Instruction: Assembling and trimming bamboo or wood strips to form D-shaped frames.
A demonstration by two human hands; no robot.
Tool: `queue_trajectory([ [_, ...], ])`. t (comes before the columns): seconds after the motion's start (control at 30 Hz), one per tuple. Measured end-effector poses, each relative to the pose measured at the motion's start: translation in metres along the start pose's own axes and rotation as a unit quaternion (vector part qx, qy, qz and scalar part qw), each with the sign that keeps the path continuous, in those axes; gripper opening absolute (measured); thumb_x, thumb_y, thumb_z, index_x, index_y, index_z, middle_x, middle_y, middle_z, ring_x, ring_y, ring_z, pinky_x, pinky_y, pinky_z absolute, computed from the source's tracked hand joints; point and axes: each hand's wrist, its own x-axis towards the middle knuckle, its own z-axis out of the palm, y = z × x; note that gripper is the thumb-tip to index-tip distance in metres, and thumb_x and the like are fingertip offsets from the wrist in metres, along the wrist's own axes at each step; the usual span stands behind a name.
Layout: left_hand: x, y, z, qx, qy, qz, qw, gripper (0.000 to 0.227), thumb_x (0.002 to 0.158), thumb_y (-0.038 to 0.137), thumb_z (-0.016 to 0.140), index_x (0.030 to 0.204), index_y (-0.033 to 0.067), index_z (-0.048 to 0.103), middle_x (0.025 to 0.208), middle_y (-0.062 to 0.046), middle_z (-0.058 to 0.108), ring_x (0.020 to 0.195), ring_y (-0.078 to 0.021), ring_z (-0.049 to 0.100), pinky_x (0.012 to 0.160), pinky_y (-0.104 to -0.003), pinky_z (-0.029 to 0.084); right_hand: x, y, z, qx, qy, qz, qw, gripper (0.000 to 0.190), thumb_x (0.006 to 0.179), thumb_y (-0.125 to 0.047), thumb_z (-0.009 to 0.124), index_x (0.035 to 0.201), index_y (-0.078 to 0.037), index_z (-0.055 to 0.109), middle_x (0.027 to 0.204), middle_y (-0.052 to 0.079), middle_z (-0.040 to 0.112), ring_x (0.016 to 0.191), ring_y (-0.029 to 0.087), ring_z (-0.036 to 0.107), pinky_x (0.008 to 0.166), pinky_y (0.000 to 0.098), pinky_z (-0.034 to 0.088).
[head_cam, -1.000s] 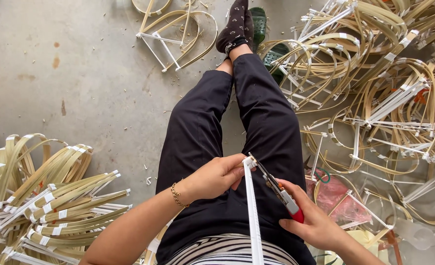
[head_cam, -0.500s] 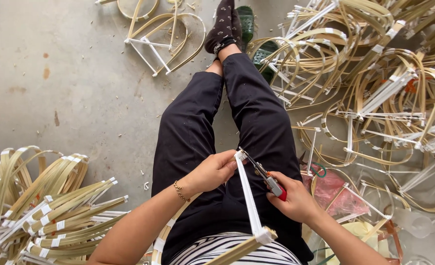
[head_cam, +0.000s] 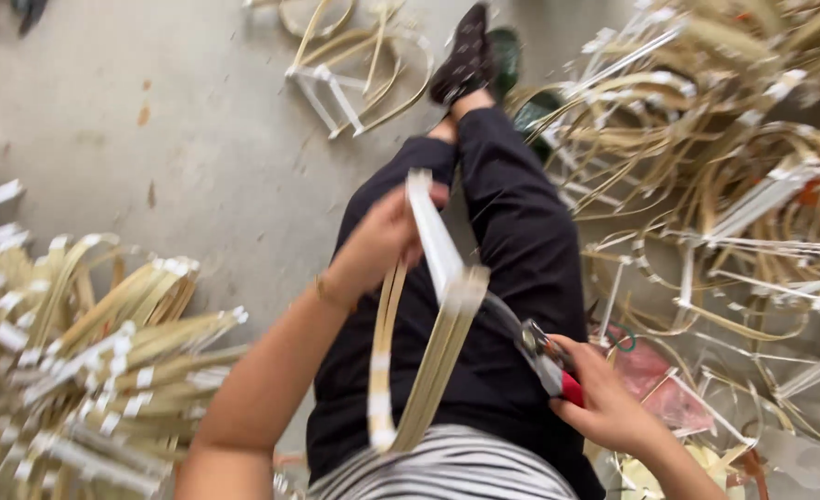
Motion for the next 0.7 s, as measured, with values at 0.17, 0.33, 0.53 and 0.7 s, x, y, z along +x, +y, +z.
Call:
queue_trajectory([
  [0.17,0.013,0.042,0.001,-0.026,0.03,0.103,0.994,0.03,0.112,0.009,0.046,0.14,0.0073,0.056,0.074,0.002,0.051,0.056,-0.0053,0.047,0.051,-0.022,0.042,-0.021,-0.009,0.005,-0.179,-0.026,-0.034,0.983,0.09,0.065,-0.034,0.083,0.148,-0.02,0.048,0.133,0.011,0.054,0.125,0.033,0.051,0.103,0.0445,0.039],
  [0.33,0.031,0.037,0.034,0.052,0.045,0.154,0.986,0.034,0.114,0.012,0.045,0.147,0.0086,0.054,0.078,0.0,0.052,0.062,-0.0066,0.047,0.057,-0.022,0.043,-0.013,-0.042,-0.006,-0.009,0.048,-0.088,0.995,0.078,0.073,-0.025,0.084,0.144,-0.011,0.053,0.127,0.012,0.061,0.102,0.027,0.061,0.087,0.0397,0.051],
  [0.53,0.0,0.071,0.056,0.286,0.118,0.259,0.915,0.047,0.107,0.011,0.057,0.151,0.0063,0.041,0.098,-0.006,0.069,0.088,-0.0166,0.068,0.087,-0.031,0.057,0.038,-0.047,-0.003,0.308,0.192,-0.038,0.931,0.055,0.09,-0.006,0.073,0.142,-0.001,0.055,0.107,0.012,0.07,0.078,0.015,0.071,0.071,0.0304,0.058],
  [0.7,-0.04,0.064,0.058,0.402,-0.043,0.246,0.881,0.05,0.1,0.0,0.062,0.147,0.0047,0.047,0.132,-0.02,0.066,0.12,-0.036,0.067,0.101,-0.038,0.054,0.06,0.006,-0.005,0.371,0.253,-0.139,0.882,0.032,0.109,-0.004,0.049,0.14,0.002,0.051,0.11,0.016,0.07,0.09,0.019,0.07,0.089,0.0346,0.058],
])
